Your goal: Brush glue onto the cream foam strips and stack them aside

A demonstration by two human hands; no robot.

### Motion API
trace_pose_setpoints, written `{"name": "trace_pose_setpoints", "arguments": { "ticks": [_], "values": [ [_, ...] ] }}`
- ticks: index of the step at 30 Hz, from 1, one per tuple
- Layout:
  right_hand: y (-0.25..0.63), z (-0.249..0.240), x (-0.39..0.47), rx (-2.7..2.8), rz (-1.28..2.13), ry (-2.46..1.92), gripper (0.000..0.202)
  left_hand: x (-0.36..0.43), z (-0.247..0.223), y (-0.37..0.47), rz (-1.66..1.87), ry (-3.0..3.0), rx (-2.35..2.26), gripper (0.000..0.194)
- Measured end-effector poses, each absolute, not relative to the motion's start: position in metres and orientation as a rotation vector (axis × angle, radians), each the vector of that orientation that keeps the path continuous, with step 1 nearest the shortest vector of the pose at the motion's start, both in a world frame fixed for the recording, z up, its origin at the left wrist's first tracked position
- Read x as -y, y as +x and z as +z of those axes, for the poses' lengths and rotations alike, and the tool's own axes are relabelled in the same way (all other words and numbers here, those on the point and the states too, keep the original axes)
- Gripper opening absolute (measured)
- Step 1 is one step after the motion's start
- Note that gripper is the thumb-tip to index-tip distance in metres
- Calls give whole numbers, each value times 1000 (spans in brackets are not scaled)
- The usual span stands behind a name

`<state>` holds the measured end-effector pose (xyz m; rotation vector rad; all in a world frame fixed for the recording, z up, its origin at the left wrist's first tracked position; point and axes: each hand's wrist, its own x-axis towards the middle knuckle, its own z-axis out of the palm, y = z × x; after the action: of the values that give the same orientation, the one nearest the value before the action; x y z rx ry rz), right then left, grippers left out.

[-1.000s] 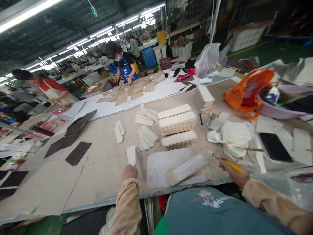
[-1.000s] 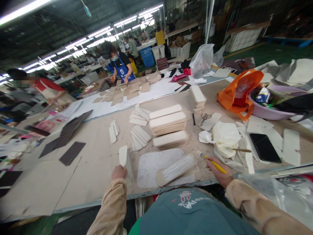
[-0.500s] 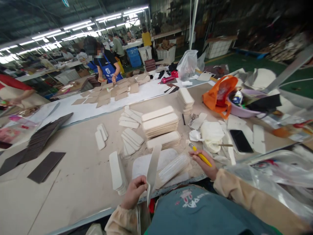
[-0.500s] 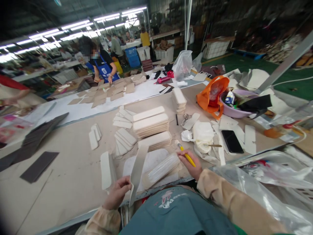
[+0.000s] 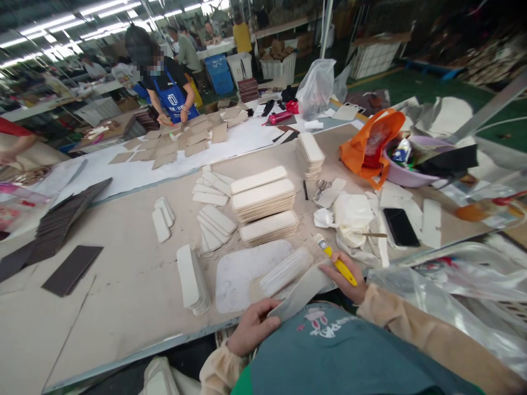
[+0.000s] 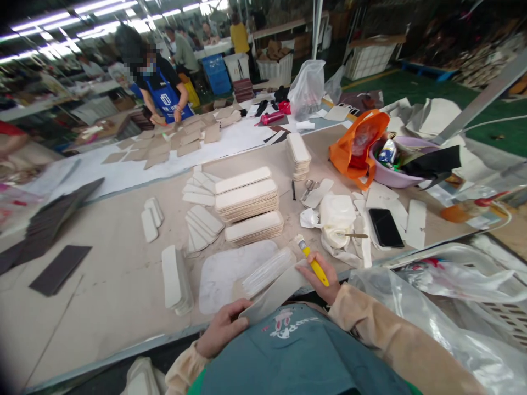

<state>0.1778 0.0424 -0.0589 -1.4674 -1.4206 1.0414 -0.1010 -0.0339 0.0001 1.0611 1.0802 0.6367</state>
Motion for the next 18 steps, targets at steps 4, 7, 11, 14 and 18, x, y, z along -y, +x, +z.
{"name": "trace_pose_setpoints", "arguments": {
  "ticks": [4,7,11,14,18],
  "values": [
    [187,-68,-39,1453,1038,-1462,37,48,-26,-96,743,900,-1337,35],
    [187,-79,-45,1467,1110,-1424,36,55,-63,-97,805,649,-1450,38],
    [182,-101,-59,1520,1127,-1440,35,56,-98,-103,723,644,-1585,37],
    [176,-117,-71,1563,1104,-1493,35,49,-108,-105,617,746,-1776,29],
    [164,-130,-86,1566,1040,-1570,40,35,-114,-107,535,825,-1989,21]
  ]
}}
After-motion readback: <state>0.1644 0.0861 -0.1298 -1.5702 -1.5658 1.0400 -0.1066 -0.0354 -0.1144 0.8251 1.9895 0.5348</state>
